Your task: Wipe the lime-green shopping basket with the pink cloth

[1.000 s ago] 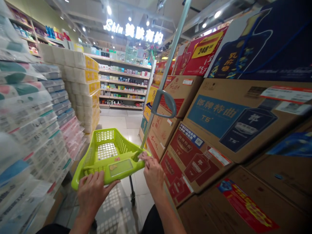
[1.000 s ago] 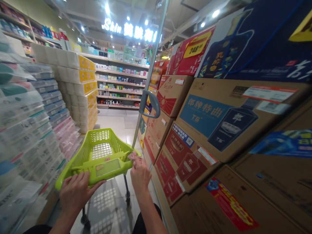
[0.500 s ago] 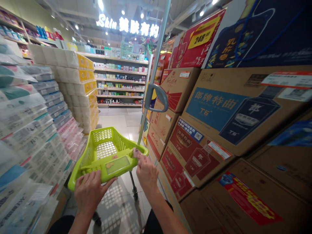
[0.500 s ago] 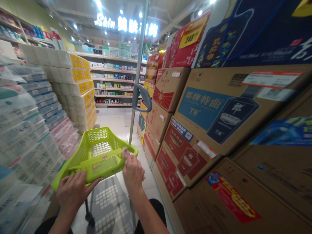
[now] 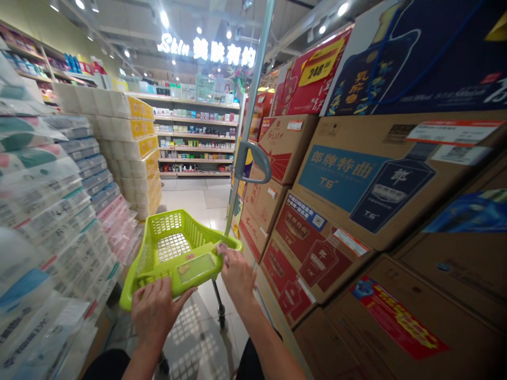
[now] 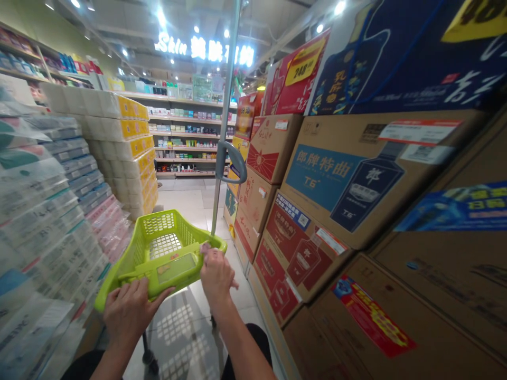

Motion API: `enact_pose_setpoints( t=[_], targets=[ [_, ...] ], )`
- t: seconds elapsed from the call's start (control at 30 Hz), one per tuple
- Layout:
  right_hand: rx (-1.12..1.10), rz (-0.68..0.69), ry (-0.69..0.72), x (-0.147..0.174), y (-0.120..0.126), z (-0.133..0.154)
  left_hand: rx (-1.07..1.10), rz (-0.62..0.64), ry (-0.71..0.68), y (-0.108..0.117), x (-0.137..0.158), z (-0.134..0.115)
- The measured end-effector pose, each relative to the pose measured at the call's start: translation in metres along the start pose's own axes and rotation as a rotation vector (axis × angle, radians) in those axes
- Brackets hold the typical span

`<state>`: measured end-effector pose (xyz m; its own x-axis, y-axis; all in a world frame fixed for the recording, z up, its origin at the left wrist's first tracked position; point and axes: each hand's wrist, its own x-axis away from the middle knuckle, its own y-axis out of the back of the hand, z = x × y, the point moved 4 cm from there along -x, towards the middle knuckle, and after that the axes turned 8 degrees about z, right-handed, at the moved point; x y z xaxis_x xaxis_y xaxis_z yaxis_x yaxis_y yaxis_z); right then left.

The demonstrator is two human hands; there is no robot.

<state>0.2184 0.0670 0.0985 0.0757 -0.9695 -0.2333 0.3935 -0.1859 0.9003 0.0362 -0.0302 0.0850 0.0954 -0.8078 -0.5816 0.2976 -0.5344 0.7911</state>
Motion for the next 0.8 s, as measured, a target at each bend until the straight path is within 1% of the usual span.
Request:
enact_pose_setpoints(
  t=[0.1,0.17,0.2,0.3,0.33,0.4,0.43,0.5,0.53,0.63,0.67,0.7,0.73,0.8],
  targets=[
    [-0.106,-0.047,0.193,0.032,-0.018,0.029,-0.009,0.012,0.016,0.004,0.000,-0.009],
    [-0.139,-0.065,0.254,0.042,-0.025,0.034,0.008,0.051,0.000,0.005,0.001,-0.010],
    [-0.134,-0.071,0.243,0.042,-0.026,0.030,0.031,0.071,-0.025,0.005,0.002,-0.009],
    [-0.074,-0.078,0.122,0.026,-0.020,0.006,0.159,0.083,-0.128,0.006,0.008,0.004],
    [-0.059,-0.076,0.086,0.019,-0.016,-0.002,0.203,0.070,-0.144,0.006,0.011,0.010],
    [-0.045,-0.074,0.040,0.012,-0.011,-0.009,0.246,0.053,-0.126,0.004,0.015,0.023],
    [-0.040,-0.077,0.035,0.012,-0.009,-0.007,0.247,0.048,-0.109,0.003,0.018,0.029],
    [-0.032,-0.082,0.073,0.023,-0.011,0.008,0.227,0.035,-0.082,-0.001,0.021,0.035],
    [-0.030,-0.077,0.118,0.031,-0.013,0.019,0.217,0.029,-0.075,-0.003,0.022,0.035],
    [-0.040,-0.042,0.316,0.058,-0.021,0.054,0.201,0.025,-0.070,-0.004,0.024,0.033],
    [-0.043,-0.030,0.366,0.063,-0.021,0.061,0.200,0.027,-0.072,-0.004,0.025,0.032],
    [-0.039,-0.019,0.387,0.064,-0.021,0.063,0.201,0.029,-0.072,-0.003,0.025,0.032],
    [-0.025,-0.014,0.370,0.060,-0.018,0.062,0.203,0.028,-0.071,-0.001,0.026,0.031],
    [0.020,-0.005,0.256,0.042,-0.010,0.049,0.208,0.030,-0.071,0.002,0.027,0.029]
  ],
)
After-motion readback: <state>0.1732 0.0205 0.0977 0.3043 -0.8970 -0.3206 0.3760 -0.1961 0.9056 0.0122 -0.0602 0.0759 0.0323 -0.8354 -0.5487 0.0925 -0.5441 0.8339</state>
